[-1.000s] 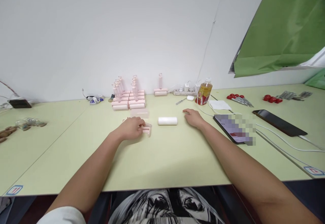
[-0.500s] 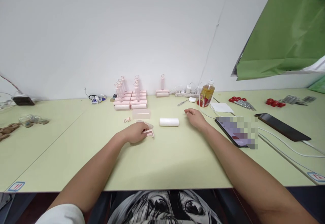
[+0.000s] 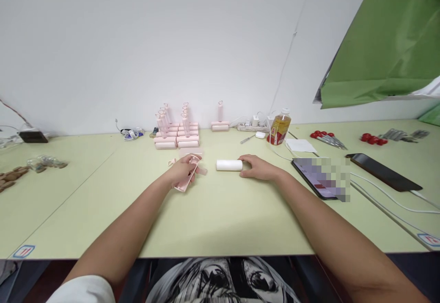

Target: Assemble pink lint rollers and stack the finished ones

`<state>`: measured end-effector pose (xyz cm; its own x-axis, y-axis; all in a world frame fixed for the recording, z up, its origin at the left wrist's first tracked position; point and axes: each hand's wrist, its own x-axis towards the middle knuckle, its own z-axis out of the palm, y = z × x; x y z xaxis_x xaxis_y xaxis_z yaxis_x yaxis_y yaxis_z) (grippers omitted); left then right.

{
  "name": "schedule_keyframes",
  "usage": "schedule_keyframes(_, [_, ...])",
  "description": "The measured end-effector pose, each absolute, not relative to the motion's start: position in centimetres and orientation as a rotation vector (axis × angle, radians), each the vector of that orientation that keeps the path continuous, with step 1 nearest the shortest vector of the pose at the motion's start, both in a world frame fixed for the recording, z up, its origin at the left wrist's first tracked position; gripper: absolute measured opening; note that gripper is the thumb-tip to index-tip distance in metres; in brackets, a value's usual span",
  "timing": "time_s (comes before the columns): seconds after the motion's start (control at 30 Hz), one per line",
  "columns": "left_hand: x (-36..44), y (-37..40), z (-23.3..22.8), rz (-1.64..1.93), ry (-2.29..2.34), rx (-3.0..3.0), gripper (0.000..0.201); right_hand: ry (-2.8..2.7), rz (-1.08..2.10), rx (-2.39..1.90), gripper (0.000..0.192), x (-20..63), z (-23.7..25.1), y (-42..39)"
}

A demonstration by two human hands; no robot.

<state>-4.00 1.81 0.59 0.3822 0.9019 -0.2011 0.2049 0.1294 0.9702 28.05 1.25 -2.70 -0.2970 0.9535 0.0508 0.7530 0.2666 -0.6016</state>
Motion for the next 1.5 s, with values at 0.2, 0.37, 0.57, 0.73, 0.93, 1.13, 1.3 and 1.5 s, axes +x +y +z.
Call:
schedule_keyframes(0.2, [-3.9, 2.1, 1.0, 0.865, 1.167, 1.164, 0.056, -2.092, 0.692, -1.503, 0.039, 27.8, -2.5, 1.2])
schedule_keyframes(0.37, [-3.8, 2.2, 1.0, 0.93, 1.118, 1.069, 0.072, -1.861, 0.857, -1.409, 0.038, 27.6, -3.0, 1.4])
schedule_keyframes(0.57, [-3.6, 2.4, 0.8, 1.029, 0.968, 0.932, 0.064, -1.291, 0.956, -1.309, 0.03, 27.0, -3.7, 2.3])
schedule_keyframes(0.73, [-3.5, 2.3, 0.7, 1.039, 0.908, 0.943, 0.04, -1.035, 0.989, -1.292, 0.022, 26.8, -3.6, 2.7])
schedule_keyframes(0.93, [-2.6, 1.5, 0.4, 0.985, 0.915, 1.04, 0.057, -0.803, 1.123, -1.27, 0.017, 25.6, -2.8, 1.8])
schedule_keyframes(1.13, [-1.3, 0.3, -0.2, 0.953, 0.898, 1.211, 0.058, -0.85, 1.328, -1.209, 0.021, 22.5, -2.4, -0.1])
schedule_keyframes(1.3, [-0.9, 0.1, -0.7, 0.916, 0.918, 1.254, 0.062, -0.947, 1.388, -1.175, 0.024, 20.5, -2.4, -1.3])
schedule_keyframes(1.5, [-0.7, 0.3, -1.2, 0.884, 0.9, 1.219, 0.063, -1.029, 1.4, -1.137, 0.029, 19.5, -2.7, -1.9])
